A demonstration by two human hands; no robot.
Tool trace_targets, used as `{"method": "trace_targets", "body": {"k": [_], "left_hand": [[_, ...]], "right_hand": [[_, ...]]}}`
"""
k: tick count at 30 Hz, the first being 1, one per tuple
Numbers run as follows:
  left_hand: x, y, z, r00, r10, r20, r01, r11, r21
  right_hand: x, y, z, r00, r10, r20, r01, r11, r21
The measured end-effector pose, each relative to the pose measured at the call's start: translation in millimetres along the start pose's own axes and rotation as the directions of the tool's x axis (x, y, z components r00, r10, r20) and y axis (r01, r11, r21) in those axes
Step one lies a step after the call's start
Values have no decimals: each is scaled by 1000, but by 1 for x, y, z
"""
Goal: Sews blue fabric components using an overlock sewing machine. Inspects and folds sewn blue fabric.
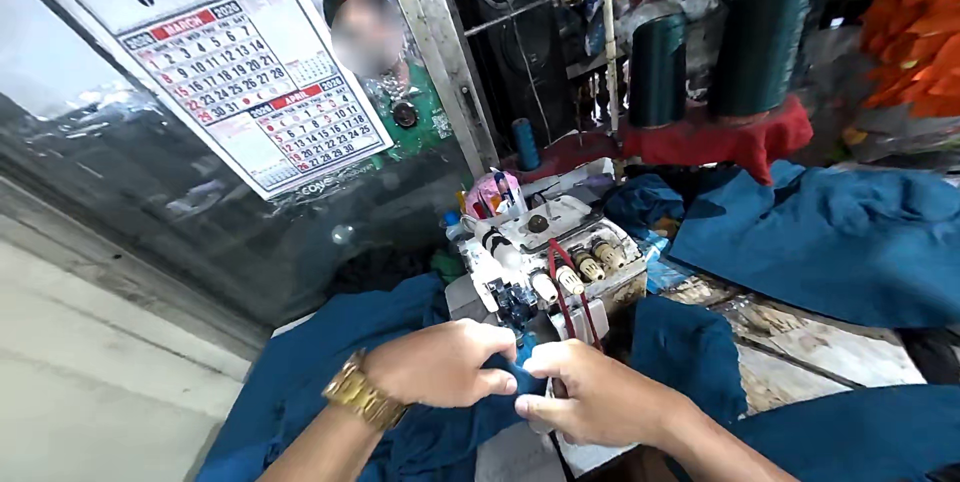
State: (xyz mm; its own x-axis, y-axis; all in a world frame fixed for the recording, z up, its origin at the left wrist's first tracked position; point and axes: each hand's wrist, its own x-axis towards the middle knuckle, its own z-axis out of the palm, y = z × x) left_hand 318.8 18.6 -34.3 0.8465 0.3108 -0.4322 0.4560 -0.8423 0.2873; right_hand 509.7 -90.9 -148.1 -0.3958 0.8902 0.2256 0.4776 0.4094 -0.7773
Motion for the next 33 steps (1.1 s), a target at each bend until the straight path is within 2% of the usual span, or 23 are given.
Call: {"method": "trace_targets", "body": {"k": [3,6,8,10,12,14,16,19,21,26,30,33], "left_hand": [[0,11,-3,998,11,59,-15,998,59],[1,20,-1,996,-25,91,18,996,82],[7,2,6,998,-48,32,44,990,134],[5,-6,4,995,-91,-33,96,966,239],[-2,7,1,993,-95,-73,111,961,253],[-5,28,3,991,-121,-54,130,967,220],[-1,33,8,986,-148,-77,161,966,203],[3,20,13,972,-148,-181,185,959,212],[2,18,12,974,-146,-172,179,964,195],[-3,-18,21,960,0,-281,63,975,212],[-7,-2,19,973,68,-222,-55,997,63],[-6,-4,21,976,56,-210,-55,998,13]], "right_hand": [[-26,-18,16,991,55,-120,-75,983,-168],[-47,-14,39,938,159,-309,-221,960,-175],[-45,4,48,946,175,-274,-196,979,-52],[-29,16,44,968,151,-200,-123,982,146],[-16,13,27,983,167,-77,-128,922,366],[-10,14,14,988,148,41,-149,861,487],[-9,17,9,988,116,103,-152,845,513],[-10,21,7,984,127,127,-177,813,555],[-10,23,8,983,131,131,-183,796,576],[-7,19,9,979,155,132,-203,777,596],[-10,19,10,988,120,99,-155,781,606],[-14,14,12,988,131,81,-154,808,568]]}}
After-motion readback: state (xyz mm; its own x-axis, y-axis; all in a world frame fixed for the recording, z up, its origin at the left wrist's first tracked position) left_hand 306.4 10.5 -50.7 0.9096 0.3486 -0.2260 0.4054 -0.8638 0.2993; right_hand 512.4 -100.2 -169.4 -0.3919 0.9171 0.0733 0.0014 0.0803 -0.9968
